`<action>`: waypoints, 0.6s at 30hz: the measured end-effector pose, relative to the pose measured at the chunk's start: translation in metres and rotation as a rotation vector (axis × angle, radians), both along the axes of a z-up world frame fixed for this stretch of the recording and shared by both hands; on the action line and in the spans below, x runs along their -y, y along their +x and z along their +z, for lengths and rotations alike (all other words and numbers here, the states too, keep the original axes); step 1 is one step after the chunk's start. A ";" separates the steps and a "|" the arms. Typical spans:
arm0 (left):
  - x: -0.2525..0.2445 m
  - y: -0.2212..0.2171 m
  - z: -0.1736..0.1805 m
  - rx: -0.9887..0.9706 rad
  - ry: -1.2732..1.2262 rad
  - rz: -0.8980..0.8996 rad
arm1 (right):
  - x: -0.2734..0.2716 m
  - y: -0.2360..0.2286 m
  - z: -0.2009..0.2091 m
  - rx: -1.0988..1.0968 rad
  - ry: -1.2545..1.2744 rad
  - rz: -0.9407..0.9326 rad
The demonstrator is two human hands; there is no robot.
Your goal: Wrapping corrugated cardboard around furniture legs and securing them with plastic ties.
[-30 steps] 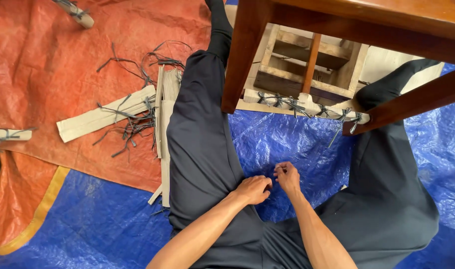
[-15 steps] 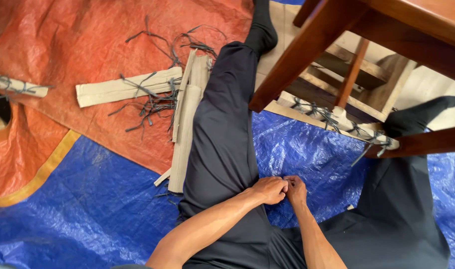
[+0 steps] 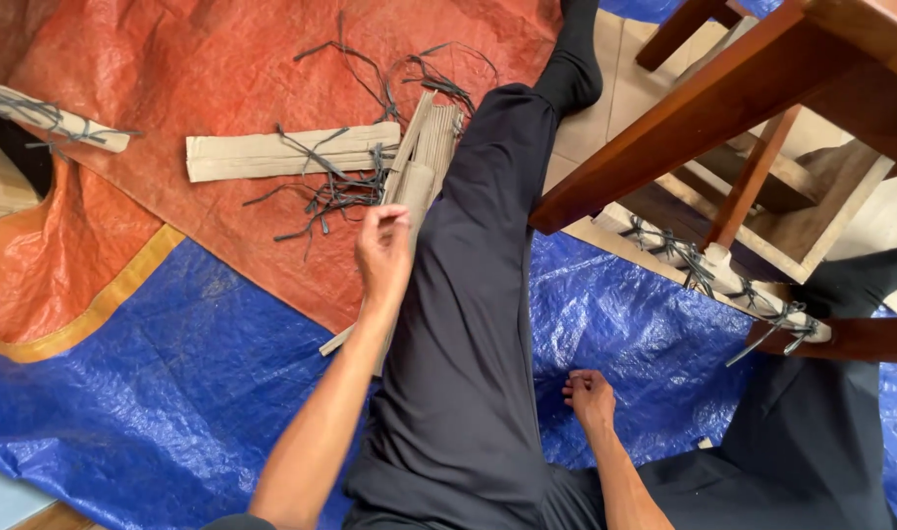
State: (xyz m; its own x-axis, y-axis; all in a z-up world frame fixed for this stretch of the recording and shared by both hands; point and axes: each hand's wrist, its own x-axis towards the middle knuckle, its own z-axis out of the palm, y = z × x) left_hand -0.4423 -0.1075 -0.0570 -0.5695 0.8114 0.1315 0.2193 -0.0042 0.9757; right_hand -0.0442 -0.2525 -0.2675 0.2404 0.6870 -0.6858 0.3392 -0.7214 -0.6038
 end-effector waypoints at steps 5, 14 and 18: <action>0.078 -0.044 -0.138 -0.633 -0.298 -0.085 | 0.000 -0.008 0.015 0.021 -0.008 -0.035; 0.153 -0.032 -0.193 -0.683 -0.658 0.084 | 0.005 -0.014 0.023 -0.009 -0.016 -0.034; 0.147 -0.030 -0.127 -0.696 -0.565 0.018 | 0.000 -0.019 0.039 -0.009 -0.032 -0.065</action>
State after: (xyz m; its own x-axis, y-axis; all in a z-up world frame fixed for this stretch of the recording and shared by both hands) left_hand -0.4718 -0.2545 -0.1844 -0.5231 0.8516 0.0350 0.7574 0.4455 0.4774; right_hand -0.0630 -0.2521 -0.2287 0.2780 0.6478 -0.7093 0.2857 -0.7608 -0.5828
